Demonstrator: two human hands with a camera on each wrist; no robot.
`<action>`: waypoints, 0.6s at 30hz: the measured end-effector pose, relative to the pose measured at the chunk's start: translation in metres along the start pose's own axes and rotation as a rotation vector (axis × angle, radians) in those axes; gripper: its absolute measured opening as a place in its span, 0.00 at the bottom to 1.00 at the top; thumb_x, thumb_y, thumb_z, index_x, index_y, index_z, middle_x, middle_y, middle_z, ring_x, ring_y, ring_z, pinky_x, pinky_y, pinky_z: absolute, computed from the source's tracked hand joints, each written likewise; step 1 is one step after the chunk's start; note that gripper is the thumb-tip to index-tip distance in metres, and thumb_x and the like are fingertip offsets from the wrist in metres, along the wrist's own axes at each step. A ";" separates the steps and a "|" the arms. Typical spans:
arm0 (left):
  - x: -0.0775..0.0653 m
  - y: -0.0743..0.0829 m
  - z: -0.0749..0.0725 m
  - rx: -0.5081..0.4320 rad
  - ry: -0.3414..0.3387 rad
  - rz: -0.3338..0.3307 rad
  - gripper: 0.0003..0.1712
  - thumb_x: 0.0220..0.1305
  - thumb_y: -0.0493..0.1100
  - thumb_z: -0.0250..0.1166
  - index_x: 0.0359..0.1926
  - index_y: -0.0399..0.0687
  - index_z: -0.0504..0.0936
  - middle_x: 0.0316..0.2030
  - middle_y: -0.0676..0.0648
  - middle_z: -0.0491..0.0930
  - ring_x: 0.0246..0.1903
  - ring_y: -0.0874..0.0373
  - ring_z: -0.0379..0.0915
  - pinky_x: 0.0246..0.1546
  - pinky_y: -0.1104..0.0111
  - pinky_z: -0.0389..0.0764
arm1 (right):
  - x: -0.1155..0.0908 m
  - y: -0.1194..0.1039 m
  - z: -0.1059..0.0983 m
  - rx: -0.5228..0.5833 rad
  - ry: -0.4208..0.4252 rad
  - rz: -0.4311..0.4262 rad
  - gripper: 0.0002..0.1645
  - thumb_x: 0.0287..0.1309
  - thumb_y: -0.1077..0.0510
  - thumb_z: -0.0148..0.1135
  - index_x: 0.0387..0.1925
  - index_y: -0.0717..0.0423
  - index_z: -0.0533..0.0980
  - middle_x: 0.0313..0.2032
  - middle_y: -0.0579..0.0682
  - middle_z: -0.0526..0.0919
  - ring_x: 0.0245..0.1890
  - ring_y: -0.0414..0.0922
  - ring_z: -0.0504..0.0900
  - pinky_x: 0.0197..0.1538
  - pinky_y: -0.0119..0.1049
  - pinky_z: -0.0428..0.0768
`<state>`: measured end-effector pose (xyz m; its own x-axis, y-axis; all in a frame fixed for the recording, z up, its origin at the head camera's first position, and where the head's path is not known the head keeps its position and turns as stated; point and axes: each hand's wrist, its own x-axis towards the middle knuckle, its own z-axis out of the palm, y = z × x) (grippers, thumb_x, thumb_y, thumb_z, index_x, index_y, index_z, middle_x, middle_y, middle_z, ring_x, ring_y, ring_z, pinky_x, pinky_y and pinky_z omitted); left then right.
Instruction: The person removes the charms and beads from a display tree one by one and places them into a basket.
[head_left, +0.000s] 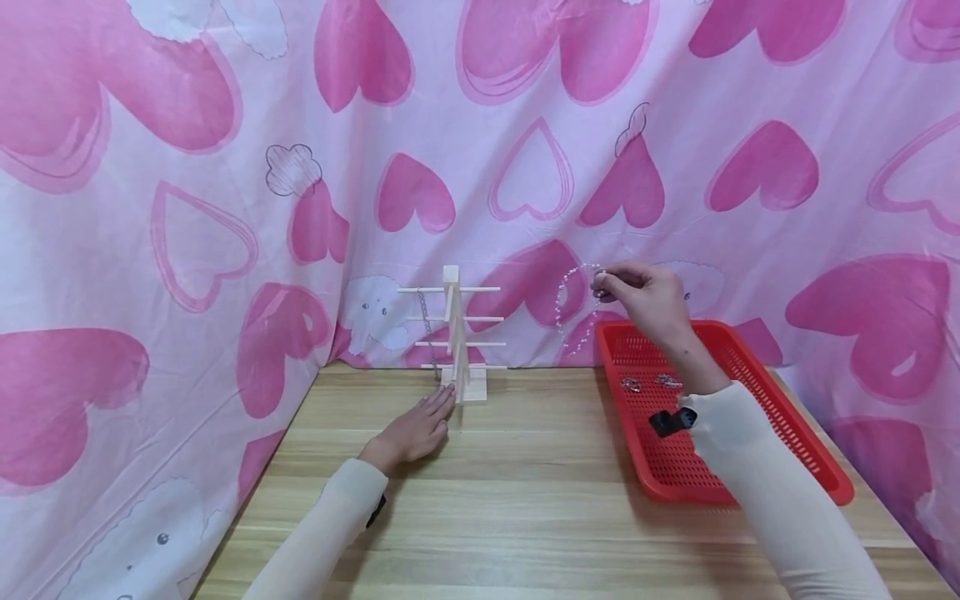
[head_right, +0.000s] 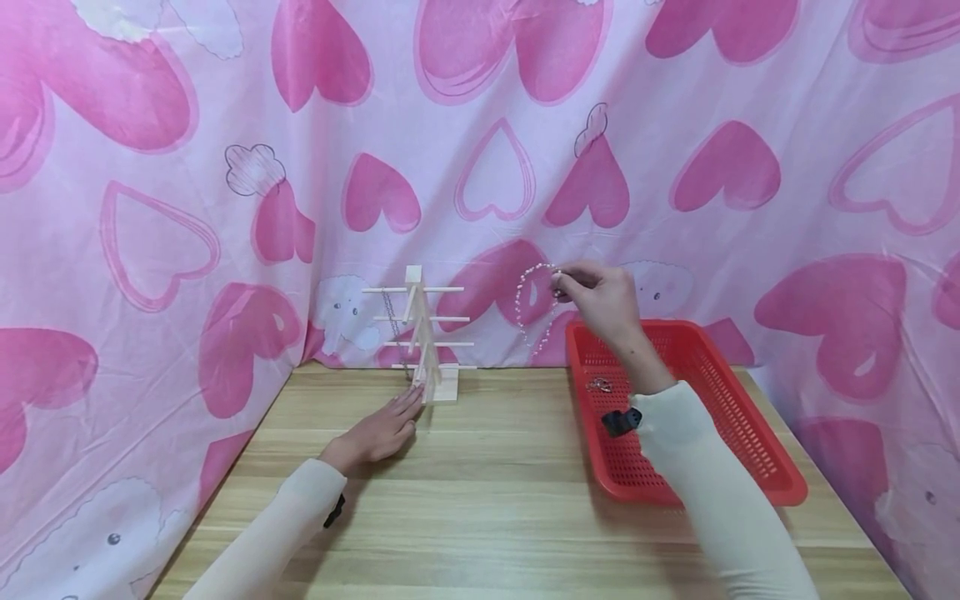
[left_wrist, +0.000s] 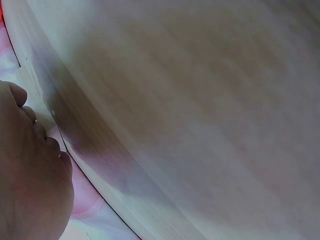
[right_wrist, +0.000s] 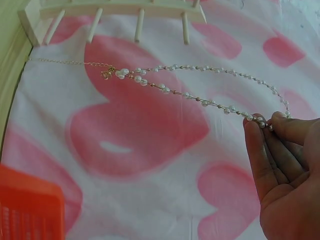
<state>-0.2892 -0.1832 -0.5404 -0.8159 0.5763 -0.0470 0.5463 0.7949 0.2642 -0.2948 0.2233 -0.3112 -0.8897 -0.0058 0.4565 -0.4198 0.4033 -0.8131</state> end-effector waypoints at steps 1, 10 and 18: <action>0.000 0.001 -0.001 -0.001 -0.001 -0.001 0.36 0.84 0.46 0.38 0.85 0.37 0.47 0.87 0.40 0.43 0.86 0.41 0.40 0.85 0.44 0.51 | 0.000 0.001 -0.003 -0.004 0.007 -0.002 0.18 0.72 0.54 0.69 0.56 0.61 0.87 0.44 0.55 0.93 0.36 0.29 0.90 0.45 0.22 0.88; 0.000 0.002 -0.002 0.023 -0.012 -0.013 0.36 0.84 0.46 0.37 0.85 0.38 0.46 0.87 0.41 0.41 0.86 0.42 0.38 0.86 0.48 0.50 | 0.004 0.014 -0.030 -0.010 0.076 -0.018 0.17 0.71 0.57 0.69 0.54 0.65 0.87 0.38 0.45 0.94 0.33 0.29 0.90 0.42 0.23 0.88; -0.001 0.003 -0.003 0.016 -0.016 -0.020 0.36 0.84 0.45 0.38 0.85 0.38 0.48 0.87 0.41 0.42 0.86 0.42 0.38 0.86 0.48 0.51 | 0.006 0.021 -0.049 -0.034 0.104 0.012 0.20 0.72 0.55 0.68 0.55 0.67 0.86 0.30 0.24 0.89 0.31 0.27 0.89 0.41 0.21 0.87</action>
<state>-0.2878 -0.1819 -0.5370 -0.8237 0.5630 -0.0679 0.5327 0.8092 0.2478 -0.2996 0.2765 -0.3077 -0.8704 0.0937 0.4833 -0.4014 0.4335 -0.8069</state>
